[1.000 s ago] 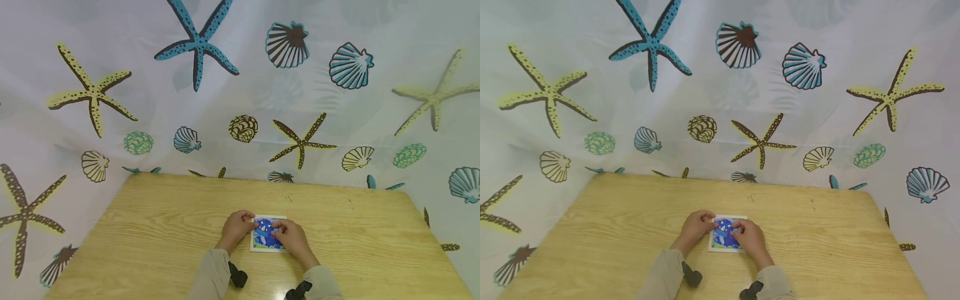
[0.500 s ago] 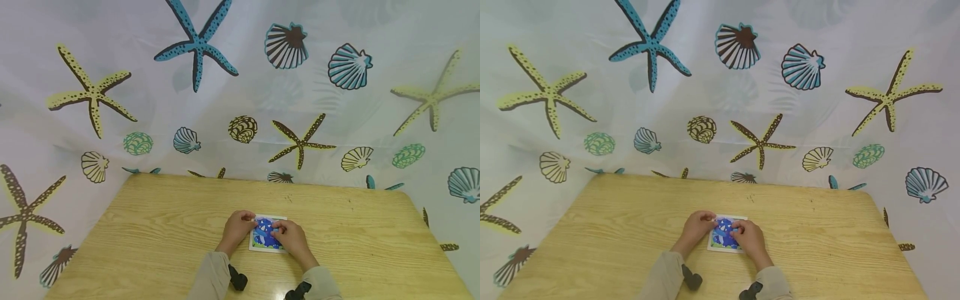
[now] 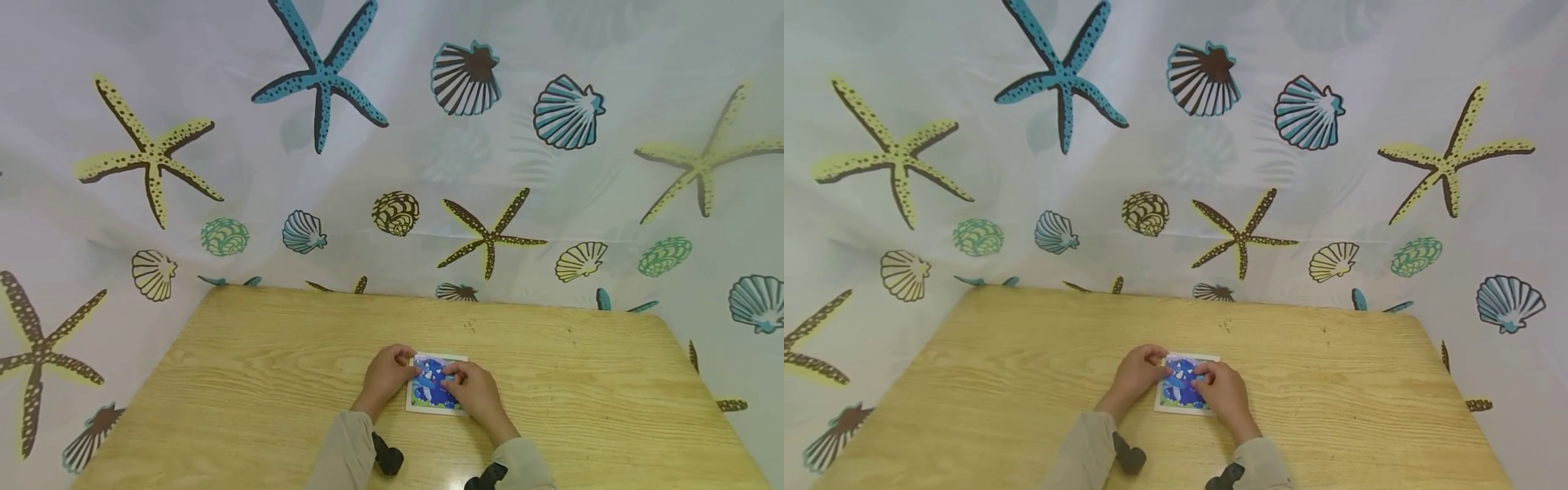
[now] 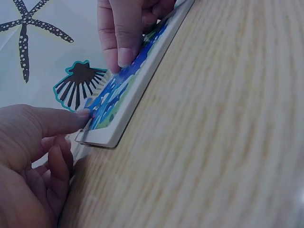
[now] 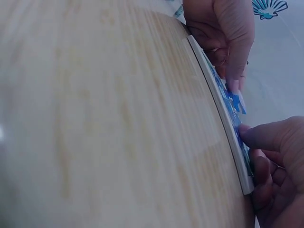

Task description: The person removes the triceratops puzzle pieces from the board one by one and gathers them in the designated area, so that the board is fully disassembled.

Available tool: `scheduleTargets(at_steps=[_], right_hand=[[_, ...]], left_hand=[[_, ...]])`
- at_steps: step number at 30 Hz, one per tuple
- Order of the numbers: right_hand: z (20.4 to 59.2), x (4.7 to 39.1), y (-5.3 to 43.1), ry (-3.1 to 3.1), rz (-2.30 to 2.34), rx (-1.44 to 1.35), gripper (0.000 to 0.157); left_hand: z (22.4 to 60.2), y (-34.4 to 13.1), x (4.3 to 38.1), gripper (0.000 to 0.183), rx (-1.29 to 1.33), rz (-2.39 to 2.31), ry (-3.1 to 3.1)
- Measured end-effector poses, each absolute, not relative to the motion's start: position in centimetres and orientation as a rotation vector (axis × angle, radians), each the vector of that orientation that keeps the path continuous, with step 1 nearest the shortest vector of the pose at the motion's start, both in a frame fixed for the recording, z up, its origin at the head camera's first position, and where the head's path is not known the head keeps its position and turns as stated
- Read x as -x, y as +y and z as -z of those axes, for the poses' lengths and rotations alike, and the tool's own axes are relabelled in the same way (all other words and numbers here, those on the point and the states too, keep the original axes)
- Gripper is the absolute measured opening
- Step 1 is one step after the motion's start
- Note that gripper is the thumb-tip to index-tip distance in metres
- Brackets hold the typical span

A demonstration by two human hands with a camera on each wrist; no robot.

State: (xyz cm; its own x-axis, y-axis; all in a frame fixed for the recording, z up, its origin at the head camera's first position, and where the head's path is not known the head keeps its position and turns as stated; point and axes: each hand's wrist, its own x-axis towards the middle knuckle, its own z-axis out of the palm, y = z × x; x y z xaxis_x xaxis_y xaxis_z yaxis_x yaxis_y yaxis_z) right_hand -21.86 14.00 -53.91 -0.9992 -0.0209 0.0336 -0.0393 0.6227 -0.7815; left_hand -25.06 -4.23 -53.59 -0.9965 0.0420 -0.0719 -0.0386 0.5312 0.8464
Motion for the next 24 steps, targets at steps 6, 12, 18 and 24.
scheduleTargets(at_steps=[6,12,18,24], right_hand=[[54.0,21.8,14.0,-2.792,-1.359,-0.072,0.01],[54.0,21.7,14.0,-2.788,-1.365,-0.067,0.01],[53.8,21.6,14.0,-2.794,-1.363,-0.059,0.01],[54.1,21.6,14.0,-2.776,-1.363,-0.078,0.01]], left_hand=[[54.1,-4.1,25.2,0.013,0.041,-1.637,2.601],[54.0,-4.3,25.4,0.014,0.087,-1.871,2.399],[53.9,-5.3,25.5,0.019,0.166,-2.05,2.198],[54.0,-6.4,25.6,0.02,0.207,-2.076,2.156]])
